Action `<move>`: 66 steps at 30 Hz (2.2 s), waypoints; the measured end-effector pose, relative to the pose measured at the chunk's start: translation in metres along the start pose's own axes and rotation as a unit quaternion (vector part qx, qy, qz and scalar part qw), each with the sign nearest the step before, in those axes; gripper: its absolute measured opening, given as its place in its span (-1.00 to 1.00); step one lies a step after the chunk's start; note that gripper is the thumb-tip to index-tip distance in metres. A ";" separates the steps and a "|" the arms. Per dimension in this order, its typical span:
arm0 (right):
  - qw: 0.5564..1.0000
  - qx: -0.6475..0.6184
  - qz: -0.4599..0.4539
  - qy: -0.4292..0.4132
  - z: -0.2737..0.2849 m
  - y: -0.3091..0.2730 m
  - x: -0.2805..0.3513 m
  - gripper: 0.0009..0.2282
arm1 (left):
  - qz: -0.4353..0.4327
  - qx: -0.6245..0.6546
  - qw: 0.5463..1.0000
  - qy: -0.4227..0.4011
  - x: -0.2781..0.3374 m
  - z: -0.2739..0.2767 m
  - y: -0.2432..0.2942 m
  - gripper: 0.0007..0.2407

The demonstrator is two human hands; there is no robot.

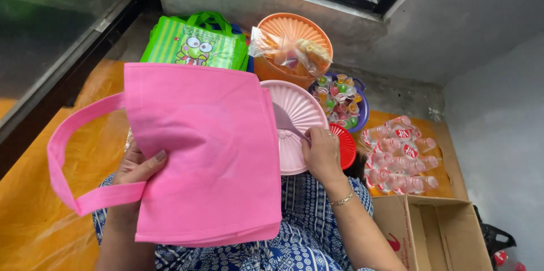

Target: Preparing and packing small pink gift bags with various items while sitting on the floor.

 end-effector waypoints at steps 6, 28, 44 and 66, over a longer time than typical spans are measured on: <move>0.932 -0.267 -0.202 0.141 0.044 0.046 0.025 -0.89 | 0.009 0.008 1.000 -0.015 0.005 -0.002 -0.011 -0.83; 0.956 -0.057 -0.264 0.117 -0.007 0.182 0.146 -0.80 | -0.054 -0.307 0.947 -0.079 0.007 -0.129 -0.065 -0.75; 0.706 -0.185 -0.661 -0.174 -0.014 0.134 0.319 -0.63 | -0.187 -0.533 0.825 -0.014 0.034 -0.114 -0.039 -0.46; 0.648 -0.448 -0.609 0.088 0.024 0.172 0.293 -0.84 | -0.123 -0.336 0.933 -0.043 0.028 -0.111 -0.053 -0.98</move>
Point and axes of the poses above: each hand's wrist, its own x-axis away from the middle knuckle, its own z-axis out of the back of the hand, y = z × x, the point moved 8 cm from there along -x, towards the middle knuckle, and after that the axes turned 1 degree about x, right-handed, at the moved point
